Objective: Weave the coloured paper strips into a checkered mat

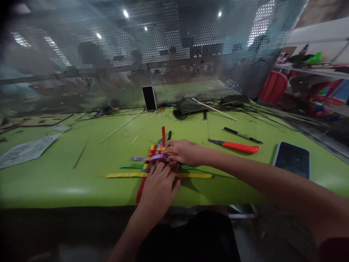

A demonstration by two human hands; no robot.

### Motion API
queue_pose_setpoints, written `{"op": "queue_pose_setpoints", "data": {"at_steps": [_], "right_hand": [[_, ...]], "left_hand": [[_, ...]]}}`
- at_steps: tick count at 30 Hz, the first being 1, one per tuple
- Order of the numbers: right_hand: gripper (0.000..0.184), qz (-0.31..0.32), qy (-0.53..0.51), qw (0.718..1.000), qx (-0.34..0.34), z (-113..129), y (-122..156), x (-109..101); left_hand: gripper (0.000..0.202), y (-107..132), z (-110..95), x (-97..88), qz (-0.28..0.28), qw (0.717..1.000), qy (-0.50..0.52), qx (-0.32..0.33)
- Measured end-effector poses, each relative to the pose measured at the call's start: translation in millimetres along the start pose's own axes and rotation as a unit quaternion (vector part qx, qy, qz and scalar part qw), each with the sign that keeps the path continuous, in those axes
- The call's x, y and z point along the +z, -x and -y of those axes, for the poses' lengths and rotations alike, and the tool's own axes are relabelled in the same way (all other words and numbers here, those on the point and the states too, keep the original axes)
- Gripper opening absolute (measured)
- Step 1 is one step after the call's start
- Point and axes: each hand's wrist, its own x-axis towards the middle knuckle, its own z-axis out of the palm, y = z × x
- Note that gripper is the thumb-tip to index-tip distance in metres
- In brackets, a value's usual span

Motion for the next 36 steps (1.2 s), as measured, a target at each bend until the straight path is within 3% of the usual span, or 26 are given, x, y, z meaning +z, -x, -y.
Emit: {"op": "queue_pose_setpoints", "data": {"at_steps": [5, 11, 17, 24, 29, 36], "right_hand": [[0.044, -0.028, -0.061, 0.998, -0.002, -1, -14, 2], [0.053, -0.012, -0.143, 0.989, 0.032, 11, -10, -18], [0.055, -0.001, -0.161, 0.986, 0.043, 1, -12, -10], [0.047, 0.046, -0.137, 0.990, -0.001, 8, -18, -8], [0.040, -0.023, -0.129, 0.991, 0.019, 4, -7, -13], [0.028, -0.036, -0.133, 0.990, 0.012, -10, 10, -10]], "left_hand": [[0.034, 1, 1, 3.8, -0.026, 0.999, 0.030, -0.012], [0.040, 2, 0, 1.1, 0.014, 0.999, 0.032, -0.015], [0.042, 5, -3, 5.7, 0.013, 1.000, 0.012, -0.017], [0.047, 6, -2, 6.7, 0.012, 1.000, 0.001, -0.013], [0.045, 6, -2, 4.8, 0.010, 1.000, 0.007, -0.017], [0.044, 5, -2, 1.0, 0.023, 0.999, 0.023, -0.019]]}}
